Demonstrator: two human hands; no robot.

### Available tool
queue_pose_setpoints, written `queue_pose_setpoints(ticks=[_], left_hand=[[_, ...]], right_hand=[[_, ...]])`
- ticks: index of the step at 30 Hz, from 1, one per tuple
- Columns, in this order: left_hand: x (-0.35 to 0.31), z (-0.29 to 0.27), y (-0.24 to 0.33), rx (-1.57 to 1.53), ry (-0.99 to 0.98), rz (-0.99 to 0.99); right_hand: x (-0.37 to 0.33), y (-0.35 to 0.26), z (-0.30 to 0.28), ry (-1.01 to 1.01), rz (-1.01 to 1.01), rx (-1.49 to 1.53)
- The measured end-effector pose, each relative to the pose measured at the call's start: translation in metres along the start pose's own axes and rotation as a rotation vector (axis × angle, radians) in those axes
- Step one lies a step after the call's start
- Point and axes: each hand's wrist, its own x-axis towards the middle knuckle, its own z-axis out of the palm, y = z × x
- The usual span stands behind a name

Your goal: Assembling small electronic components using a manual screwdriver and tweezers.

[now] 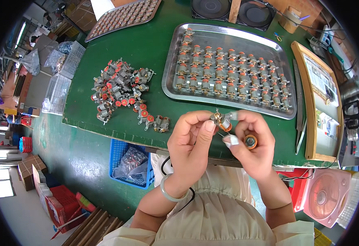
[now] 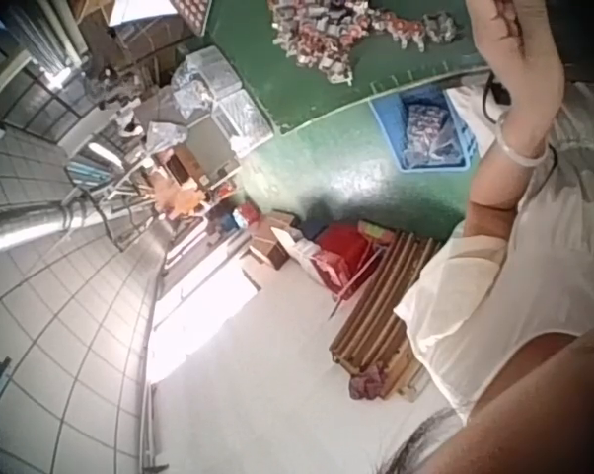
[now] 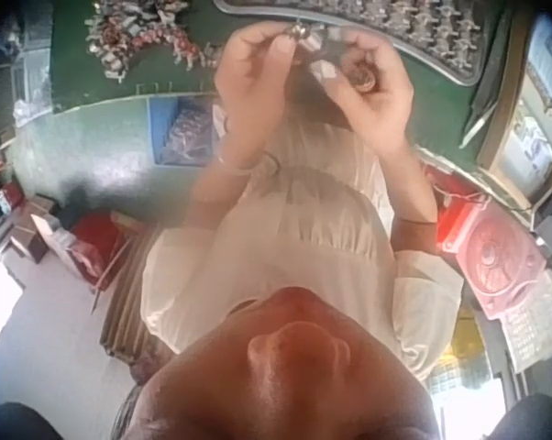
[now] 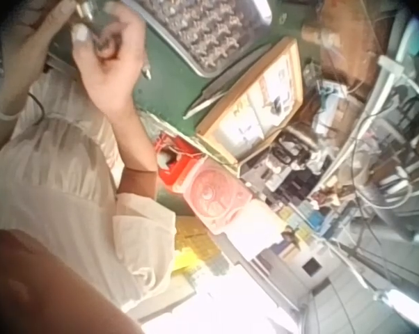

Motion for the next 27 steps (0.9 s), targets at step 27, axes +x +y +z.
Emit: queue_pose_setpoints(ticks=[27], left_hand=[[0.010, 0.007, -0.014, -0.266, 0.000, -0.286]], right_hand=[[-0.005, 0.008, -0.043, -0.044, -0.432, -0.718]])
